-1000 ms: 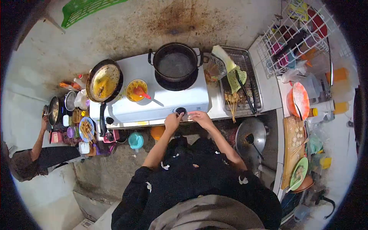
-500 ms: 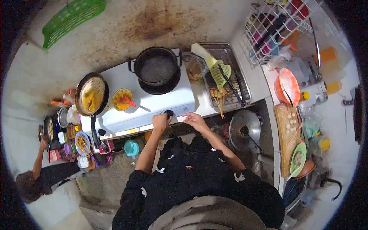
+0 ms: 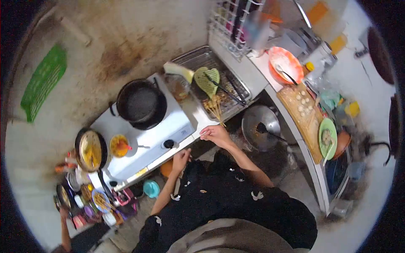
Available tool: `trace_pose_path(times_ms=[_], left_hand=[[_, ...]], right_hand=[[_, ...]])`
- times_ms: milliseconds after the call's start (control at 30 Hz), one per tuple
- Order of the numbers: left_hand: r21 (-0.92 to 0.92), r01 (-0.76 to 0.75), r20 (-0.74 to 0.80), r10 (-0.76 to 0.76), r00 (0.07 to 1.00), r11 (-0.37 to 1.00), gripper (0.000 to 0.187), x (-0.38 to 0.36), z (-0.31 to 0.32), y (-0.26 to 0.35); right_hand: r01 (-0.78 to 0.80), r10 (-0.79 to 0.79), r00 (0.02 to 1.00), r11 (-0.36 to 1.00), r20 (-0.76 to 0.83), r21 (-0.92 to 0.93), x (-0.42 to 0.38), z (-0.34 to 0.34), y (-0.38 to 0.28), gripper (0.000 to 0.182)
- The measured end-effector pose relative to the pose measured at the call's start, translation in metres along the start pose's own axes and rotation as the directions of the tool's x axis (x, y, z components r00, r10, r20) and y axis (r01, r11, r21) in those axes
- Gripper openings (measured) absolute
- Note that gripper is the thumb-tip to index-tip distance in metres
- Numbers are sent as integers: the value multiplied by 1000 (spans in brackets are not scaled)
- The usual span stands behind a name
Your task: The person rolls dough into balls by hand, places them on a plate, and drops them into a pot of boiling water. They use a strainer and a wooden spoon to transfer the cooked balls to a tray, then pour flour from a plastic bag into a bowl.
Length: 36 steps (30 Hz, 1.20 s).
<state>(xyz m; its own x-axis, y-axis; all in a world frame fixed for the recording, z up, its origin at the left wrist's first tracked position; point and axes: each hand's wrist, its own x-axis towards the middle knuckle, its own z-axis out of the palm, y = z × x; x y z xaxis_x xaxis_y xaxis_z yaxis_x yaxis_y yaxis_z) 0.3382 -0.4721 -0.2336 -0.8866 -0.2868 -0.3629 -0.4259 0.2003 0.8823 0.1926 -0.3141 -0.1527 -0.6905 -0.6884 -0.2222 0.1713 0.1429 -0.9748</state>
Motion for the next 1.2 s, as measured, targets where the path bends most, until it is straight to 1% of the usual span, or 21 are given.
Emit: trace_pose_path(times_ms=[100, 167, 267, 333, 400, 467, 533, 567, 633, 667, 733, 767, 800, 867, 900, 933, 1000, 1033, 1067, 1133, 1200], left_hand=[[-74, -92, 126, 100, 987, 993, 33, 14, 31, 17], [-240, -178, 287, 245, 926, 954, 24, 20, 46, 65], [-372, -238, 414, 390, 823, 897, 24, 43, 75, 107], [-456, -225, 479, 451, 753, 861, 28, 61, 92, 137], [-490, -256, 488, 505, 712, 834, 32, 75, 109, 177], [-457, -357, 467, 561, 683, 815, 39, 98, 131, 212], [-300, -375, 478, 479, 737, 877, 51, 120, 150, 261], [-316, -367, 444, 478, 758, 875, 60, 137, 164, 279], [-333, -362, 406, 479, 778, 871, 68, 165, 194, 305], [-401, -273, 362, 425, 830, 875, 74, 175, 209, 316], [-471, -187, 322, 365, 873, 862, 79, 189, 228, 328], [-480, -100, 350, 294, 889, 872, 81, 194, 236, 332], [-484, -12, 379, 223, 898, 875, 84, 199, 243, 336], [-484, 11, 363, 189, 913, 875, 83, 194, 249, 344], [-448, -10, 351, 186, 918, 894, 78, 190, 248, 350], [-410, -29, 339, 182, 923, 911, 72, 186, 248, 352], [-428, -46, 287, 184, 940, 903, 72, 191, 253, 345], [-472, -154, 103, 227, 968, 868, 67, 193, 256, 340], [-495, -268, -87, 259, 962, 827, 62, 193, 257, 340], [-509, -364, -171, 323, 931, 780, 57, 187, 252, 349], [-520, -460, -258, 381, 888, 720, 53, 177, 252, 366]], right_hand=[[0, 14, 993, 992, -113, 129, -18, -25, -19, 22], [75, -34, 984, 970, -177, 232, -34, -49, -29, 33], [139, -155, 886, 988, -437, -67, -62, -89, -58, 29], [-151, -152, 825, 869, -545, -471, -85, -122, -101, 31], [-198, -275, 724, 796, -633, -572, -94, -170, -119, 31], [-39, -781, 471, 445, -410, -894, -88, -226, -125, 30], [-320, -596, 545, 502, -589, -804, -79, -261, -155, 34], [-321, -600, 541, 500, -589, -804, -72, -278, -159, 34], [-379, -536, 638, 407, -554, -831, -58, -305, -159, 41], [-378, -537, 638, 407, -552, -832, -57, -308, -165, 41], [-449, -241, 831, 239, -501, -861, -52, -316, -176, 47], [-473, -149, 851, 201, -504, -858, -43, -326, -169, 50], [-474, -151, 850, 200, -505, -858, -38, -331, -165, 50], [-448, -169, 873, 97, -458, -889, -32, -343, -152, 52], [-421, -374, 813, 152, -447, -894, -32, -347, -142, 46], [-428, -375, 807, 158, -455, -890, -37, -355, -146, 46], [-379, -270, 822, 397, -501, -836, -51, -372, -165, 45], [-394, -248, 794, 486, -555, -780, -58, -392, -168, 46], [-398, -248, 789, 490, -562, -776, -66, -412, -166, 46], [-512, -607, 423, 453, -673, -730, -79, -453, -158, 45], [-558, -660, 368, 408, -656, -723, -72, -519, -120, 45]])
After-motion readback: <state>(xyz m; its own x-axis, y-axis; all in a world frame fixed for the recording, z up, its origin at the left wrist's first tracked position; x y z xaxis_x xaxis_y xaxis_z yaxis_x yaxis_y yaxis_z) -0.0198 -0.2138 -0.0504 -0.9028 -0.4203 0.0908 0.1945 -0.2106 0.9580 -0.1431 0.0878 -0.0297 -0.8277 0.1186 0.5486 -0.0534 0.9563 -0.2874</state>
